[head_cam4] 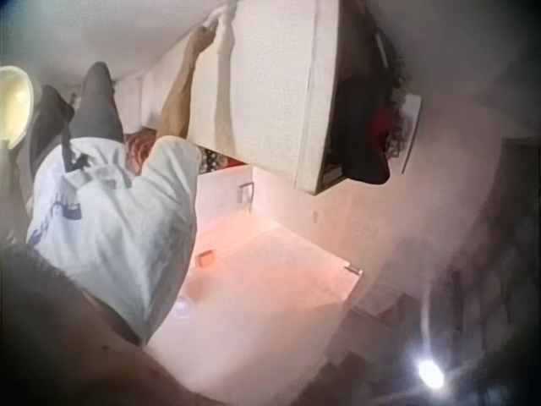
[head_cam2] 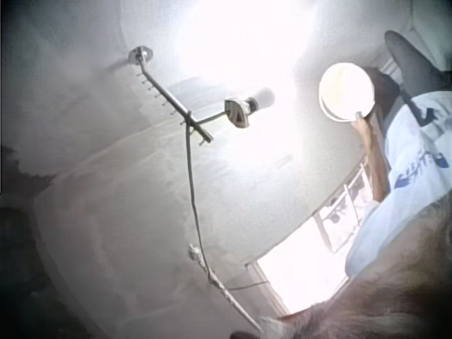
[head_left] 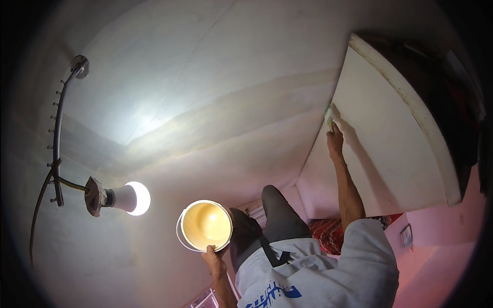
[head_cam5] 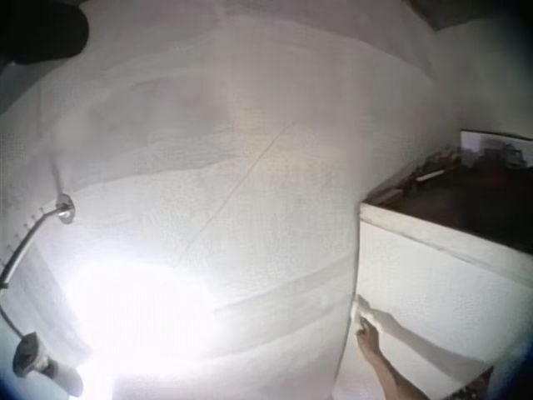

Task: The person paints a ceiling using a brush and a bucket of yellow paint. They dip the brush into the bucket and apply paint to the ceiling surface in broad strokes. The person also adjusts the light fixture on the ceiling during the process.

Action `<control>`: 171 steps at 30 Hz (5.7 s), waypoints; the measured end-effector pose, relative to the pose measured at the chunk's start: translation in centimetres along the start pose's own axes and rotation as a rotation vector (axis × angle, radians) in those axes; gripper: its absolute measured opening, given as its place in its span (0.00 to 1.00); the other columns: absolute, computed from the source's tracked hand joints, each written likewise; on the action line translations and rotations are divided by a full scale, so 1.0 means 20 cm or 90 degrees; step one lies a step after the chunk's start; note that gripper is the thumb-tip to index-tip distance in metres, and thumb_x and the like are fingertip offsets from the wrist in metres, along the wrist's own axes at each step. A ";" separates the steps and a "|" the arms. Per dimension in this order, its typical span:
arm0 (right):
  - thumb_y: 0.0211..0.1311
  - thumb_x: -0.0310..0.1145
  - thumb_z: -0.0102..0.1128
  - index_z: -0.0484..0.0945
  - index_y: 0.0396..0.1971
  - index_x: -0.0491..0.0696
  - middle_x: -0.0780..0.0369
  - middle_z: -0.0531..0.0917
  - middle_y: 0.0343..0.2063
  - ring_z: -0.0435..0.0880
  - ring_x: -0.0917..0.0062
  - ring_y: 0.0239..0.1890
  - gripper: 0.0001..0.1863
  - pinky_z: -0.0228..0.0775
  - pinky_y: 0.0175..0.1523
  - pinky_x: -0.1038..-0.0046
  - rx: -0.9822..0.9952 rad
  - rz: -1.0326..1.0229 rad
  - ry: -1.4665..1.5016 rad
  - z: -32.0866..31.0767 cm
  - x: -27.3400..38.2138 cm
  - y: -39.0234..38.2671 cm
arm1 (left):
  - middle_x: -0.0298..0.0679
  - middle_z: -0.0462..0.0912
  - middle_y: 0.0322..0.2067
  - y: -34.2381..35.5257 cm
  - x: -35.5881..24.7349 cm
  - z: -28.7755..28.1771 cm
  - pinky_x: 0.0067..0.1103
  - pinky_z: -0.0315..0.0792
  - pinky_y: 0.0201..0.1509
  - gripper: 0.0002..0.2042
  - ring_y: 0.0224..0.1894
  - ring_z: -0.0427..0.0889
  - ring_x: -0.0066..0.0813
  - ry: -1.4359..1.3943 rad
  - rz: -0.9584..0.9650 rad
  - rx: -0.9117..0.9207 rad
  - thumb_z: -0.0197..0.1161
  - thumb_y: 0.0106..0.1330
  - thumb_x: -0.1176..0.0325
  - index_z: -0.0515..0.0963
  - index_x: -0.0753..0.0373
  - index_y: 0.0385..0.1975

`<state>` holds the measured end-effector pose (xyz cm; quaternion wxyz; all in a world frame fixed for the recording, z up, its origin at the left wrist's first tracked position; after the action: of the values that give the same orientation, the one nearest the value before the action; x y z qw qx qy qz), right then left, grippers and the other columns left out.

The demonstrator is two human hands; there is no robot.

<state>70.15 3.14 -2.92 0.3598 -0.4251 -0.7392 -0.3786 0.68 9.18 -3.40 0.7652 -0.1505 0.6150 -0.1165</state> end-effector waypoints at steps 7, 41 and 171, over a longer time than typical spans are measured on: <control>0.63 0.24 0.46 0.55 0.66 0.41 0.46 0.75 0.40 0.78 0.61 0.35 0.30 0.73 0.38 0.64 -0.022 0.066 0.015 0.38 0.00 -0.04 | 0.51 0.78 0.44 0.00 0.00 -0.03 0.35 0.84 0.35 0.25 0.38 0.85 0.44 0.023 -0.005 -0.002 0.47 0.56 0.71 0.64 0.73 0.55; 0.61 0.19 0.52 0.59 0.59 0.36 0.49 0.67 0.44 0.76 0.64 0.40 0.26 0.73 0.40 0.70 -0.084 0.022 -0.008 0.23 0.08 -0.11 | 0.52 0.77 0.42 -0.01 -0.02 0.04 0.33 0.85 0.30 0.23 0.35 0.84 0.43 0.014 0.010 -0.001 0.47 0.55 0.71 0.65 0.75 0.52; 0.49 0.27 0.58 0.83 0.30 0.43 0.57 0.77 0.34 0.80 0.66 0.38 0.08 0.76 0.36 0.67 0.663 -0.989 -0.227 0.99 1.58 -2.17 | 0.50 0.74 0.46 0.04 0.13 0.23 0.31 0.85 0.34 0.25 0.38 0.83 0.37 -0.020 0.071 0.039 0.47 0.60 0.75 0.58 0.69 0.60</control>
<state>14.81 16.17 4.10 0.0336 0.3473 -0.9349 -0.0648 5.72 9.44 -5.06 0.7842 -0.0944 0.6066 -0.0897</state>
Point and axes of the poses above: each hand's wrist, its own y-axis towards the middle knuckle, its own z-axis out of the palm, x = y × z, the point moved 9 cm from there along y, towards the middle knuckle
